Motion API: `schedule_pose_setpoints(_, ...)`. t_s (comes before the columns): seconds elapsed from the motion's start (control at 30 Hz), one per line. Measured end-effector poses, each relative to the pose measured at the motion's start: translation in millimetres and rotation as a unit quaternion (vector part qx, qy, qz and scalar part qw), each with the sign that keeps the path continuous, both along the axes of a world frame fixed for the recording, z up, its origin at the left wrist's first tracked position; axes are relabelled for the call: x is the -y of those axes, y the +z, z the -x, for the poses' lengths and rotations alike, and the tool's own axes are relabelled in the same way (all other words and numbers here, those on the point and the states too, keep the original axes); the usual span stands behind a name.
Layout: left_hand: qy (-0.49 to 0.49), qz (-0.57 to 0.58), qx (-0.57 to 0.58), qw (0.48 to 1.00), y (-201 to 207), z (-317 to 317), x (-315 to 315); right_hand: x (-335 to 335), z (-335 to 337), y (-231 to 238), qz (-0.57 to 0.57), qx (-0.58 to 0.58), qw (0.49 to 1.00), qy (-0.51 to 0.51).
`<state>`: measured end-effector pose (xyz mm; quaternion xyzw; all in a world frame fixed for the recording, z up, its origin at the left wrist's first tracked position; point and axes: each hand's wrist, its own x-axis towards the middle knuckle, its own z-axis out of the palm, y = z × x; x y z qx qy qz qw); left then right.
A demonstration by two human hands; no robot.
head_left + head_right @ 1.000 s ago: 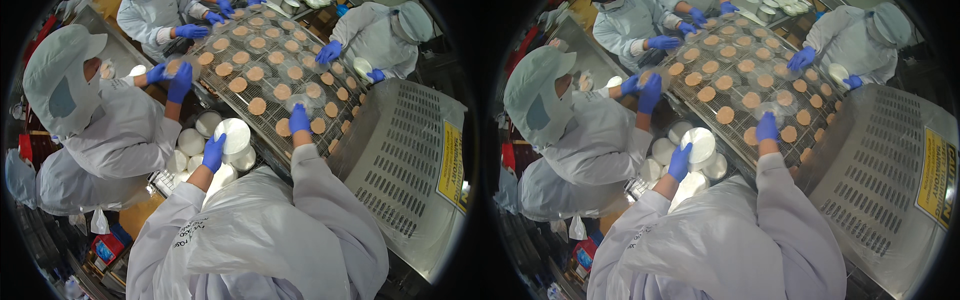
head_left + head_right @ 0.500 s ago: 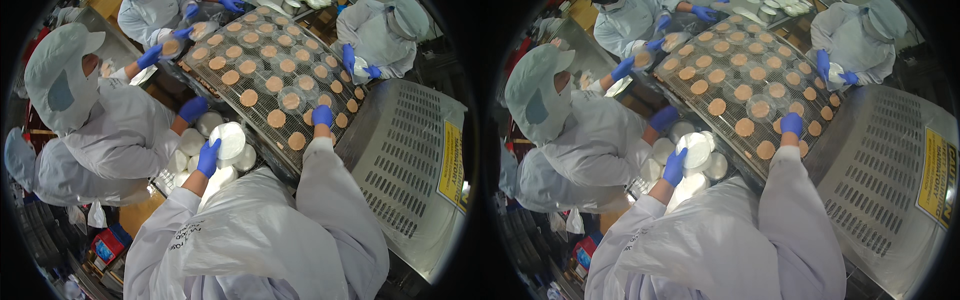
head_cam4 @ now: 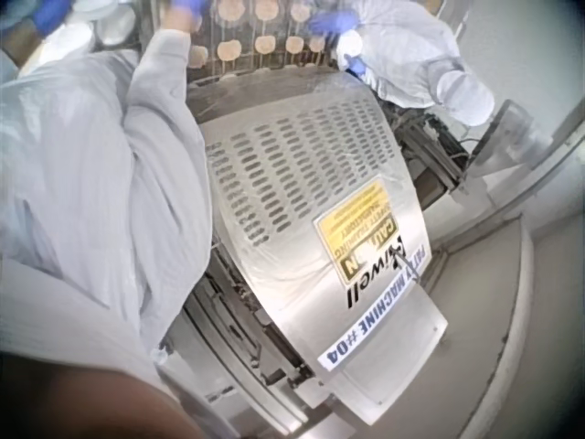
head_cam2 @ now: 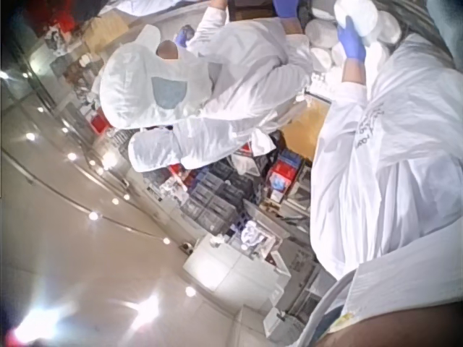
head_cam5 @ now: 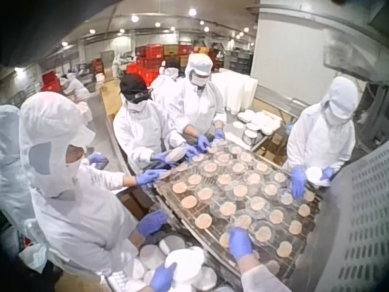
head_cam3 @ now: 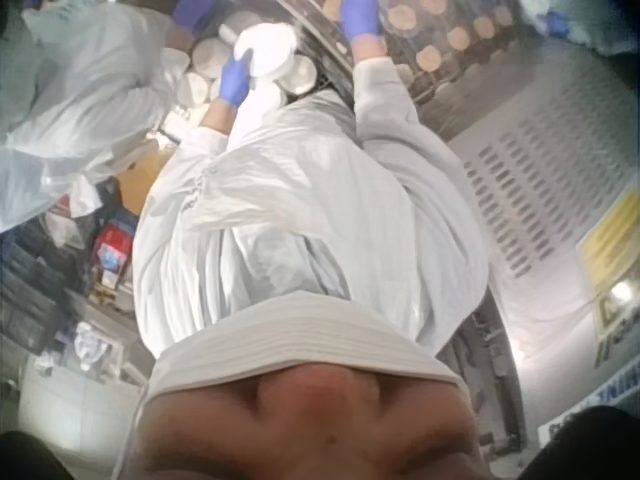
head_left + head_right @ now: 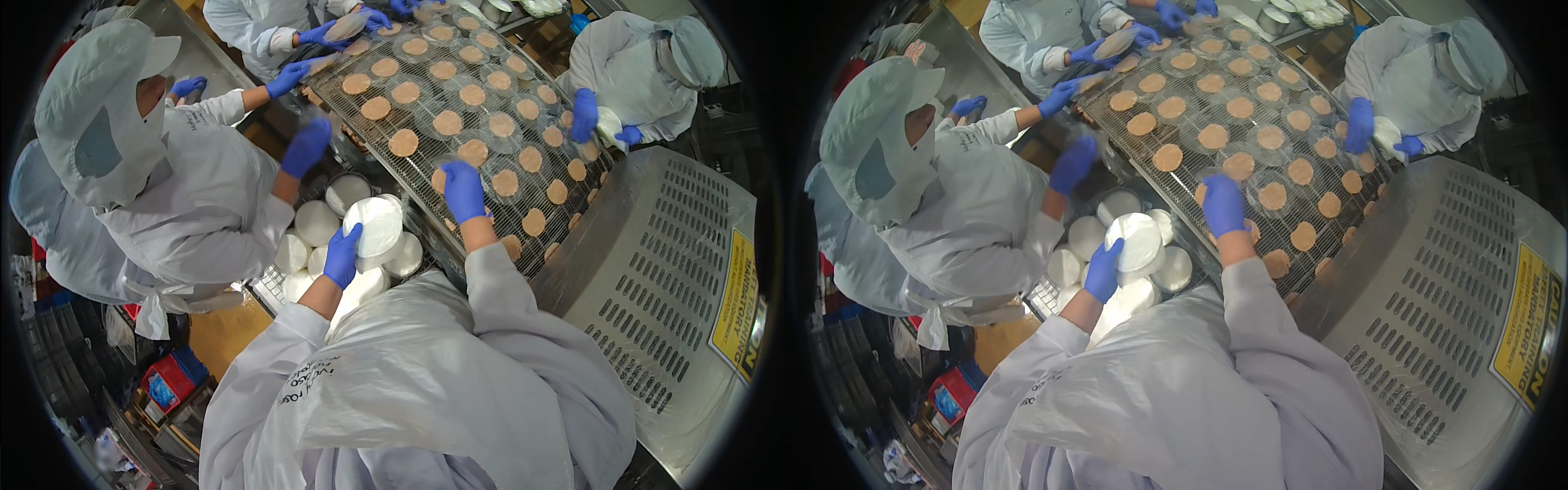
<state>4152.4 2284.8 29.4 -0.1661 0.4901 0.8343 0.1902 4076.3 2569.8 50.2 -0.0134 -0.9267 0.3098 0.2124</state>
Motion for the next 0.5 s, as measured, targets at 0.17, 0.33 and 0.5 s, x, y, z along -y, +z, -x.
schedule_pose_setpoints(0.17, 0.027, 0.015, -0.001, 1.0, -3.3, -17.5, -3.7, -32.4, 9.6, 28.9, 0.084, 0.151, 0.982, 0.072)
schedule_pose_setpoints(0.33, 0.023, 0.036, -0.016, 0.999, -4.2, -23.6, -6.4, -140.6, 88.2, -3.1, -0.183, -0.091, 0.971, -0.126)
schedule_pose_setpoints(0.5, 0.032, 0.027, -0.003, 0.999, -11.6, -30.3, -4.8, -143.8, 69.6, 5.6, -0.11, 0.129, 0.976, -0.138)
